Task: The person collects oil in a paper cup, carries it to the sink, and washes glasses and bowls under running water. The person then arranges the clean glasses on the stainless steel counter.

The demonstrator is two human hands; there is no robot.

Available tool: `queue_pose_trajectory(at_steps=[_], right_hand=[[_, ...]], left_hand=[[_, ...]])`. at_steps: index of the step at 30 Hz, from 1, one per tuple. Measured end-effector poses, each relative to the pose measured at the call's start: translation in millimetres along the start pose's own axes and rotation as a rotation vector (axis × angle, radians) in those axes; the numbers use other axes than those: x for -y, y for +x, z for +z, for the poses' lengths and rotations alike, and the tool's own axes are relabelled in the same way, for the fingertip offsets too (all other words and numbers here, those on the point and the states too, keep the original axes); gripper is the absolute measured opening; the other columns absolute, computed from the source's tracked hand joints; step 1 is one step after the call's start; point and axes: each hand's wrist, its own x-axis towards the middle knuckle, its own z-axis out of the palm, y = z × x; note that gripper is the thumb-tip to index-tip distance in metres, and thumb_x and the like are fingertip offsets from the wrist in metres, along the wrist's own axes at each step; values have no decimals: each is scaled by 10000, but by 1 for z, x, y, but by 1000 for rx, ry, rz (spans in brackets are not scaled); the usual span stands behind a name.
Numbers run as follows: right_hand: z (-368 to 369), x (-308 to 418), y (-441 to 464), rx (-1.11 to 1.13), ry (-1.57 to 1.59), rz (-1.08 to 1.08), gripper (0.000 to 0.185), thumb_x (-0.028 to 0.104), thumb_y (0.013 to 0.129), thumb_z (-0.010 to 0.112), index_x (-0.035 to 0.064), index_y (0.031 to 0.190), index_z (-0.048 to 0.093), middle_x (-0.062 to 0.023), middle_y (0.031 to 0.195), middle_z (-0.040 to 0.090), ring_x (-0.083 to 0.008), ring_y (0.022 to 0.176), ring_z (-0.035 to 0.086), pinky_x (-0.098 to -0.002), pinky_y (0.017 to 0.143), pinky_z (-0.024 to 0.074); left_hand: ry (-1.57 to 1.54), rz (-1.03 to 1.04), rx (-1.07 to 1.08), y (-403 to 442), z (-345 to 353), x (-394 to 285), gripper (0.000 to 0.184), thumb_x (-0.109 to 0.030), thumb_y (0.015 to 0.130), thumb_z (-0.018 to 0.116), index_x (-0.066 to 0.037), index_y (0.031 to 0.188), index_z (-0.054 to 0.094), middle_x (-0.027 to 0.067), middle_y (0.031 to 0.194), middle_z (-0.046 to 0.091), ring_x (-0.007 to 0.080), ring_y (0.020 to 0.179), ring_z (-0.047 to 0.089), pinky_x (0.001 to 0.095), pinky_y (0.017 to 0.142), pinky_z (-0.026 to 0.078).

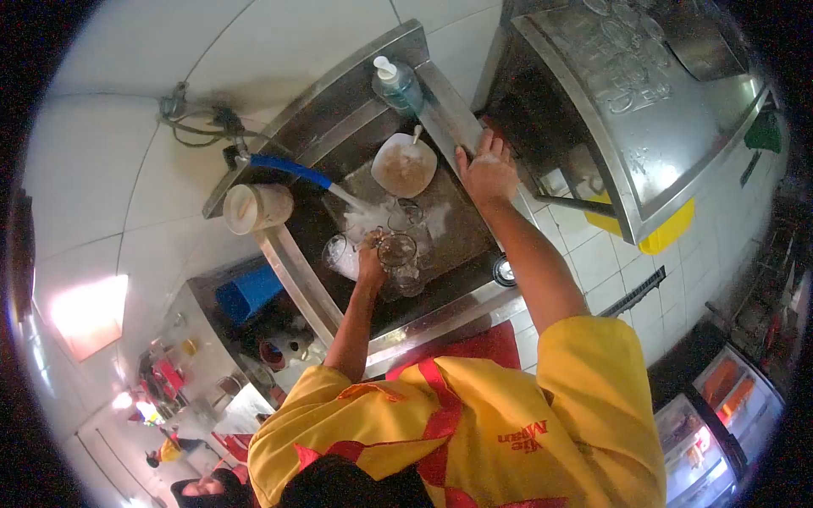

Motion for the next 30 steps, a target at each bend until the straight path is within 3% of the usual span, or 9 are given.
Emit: queue_pose_trajectory(at_steps=[3,6,8,12,15,20,23,27,30], right_hand=[[-6,1,1,22,-5,-2,671,512,878,475,2,1304,381,-165,1085,542,-314,1004,570,-402,828,491],[-8,2,1,70,11,9,689,518,879,472,-11,1313,385,-167,1105,538,-316,1021,561,-404,846,488],[-8,1,0,70,16,10,684,514,880,472,-10,1311,385,-169,1102,541,-318,1022,561,-413,852,485],[-9,2,1,60,20,9,672,507,878,482,-11,1296,390,-170,1084,548,-318,1009,567,-417,825,494],[-7,3,1,44,14,5,668,504,874,490,-11,1287,391,-167,1077,549,-317,1006,568,-417,818,495],[-10,3,1,72,31,36,663,503,871,498,-10,1277,392,-162,1058,550,-316,1009,566,-414,829,488],[-5,1,1,16,35,16,661,529,863,484,19,1277,410,-166,1062,554,-314,972,581,-413,802,495],[-10,3,1,32,44,26,668,521,870,479,11,1294,401,-170,1096,550,-311,1008,571,-411,838,481],[-11,3,1,48,40,27,663,513,875,478,6,1295,400,-172,1111,549,-310,1018,570,-409,845,479]], left_hand=[[-206,-56,-36,-5,7,-12,235,-75,844,573,-20,1072,590,94,1069,577,205,934,557,331,803,456],[-220,32,-64,-2,8,-10,227,-219,941,502,-33,1062,551,89,911,623,206,767,621,346,618,522],[-459,-65,70,-25,19,-52,267,-256,953,483,-31,1080,551,84,940,622,219,808,619,377,640,522],[-442,-88,-18,-24,20,-53,269,-247,967,449,-31,1094,547,91,967,617,220,822,619,376,628,519],[-305,39,-68,-23,21,-54,151,-118,905,498,-62,988,611,40,821,608,142,693,583,288,603,491],[-352,-80,-216,-5,12,-44,181,-160,929,440,-64,1002,575,16,766,583,138,623,548,266,558,463],[-751,-93,-133,4,4,-35,209,-210,950,395,-80,993,554,2,783,566,145,637,539,268,548,447],[-772,-108,-311,4,11,-36,276,-268,972,340,-85,1015,542,14,859,568,164,726,547,297,609,454],[-554,23,-108,6,5,-29,348,-304,987,289,-74,1054,542,40,950,569,193,823,543,336,708,456]])
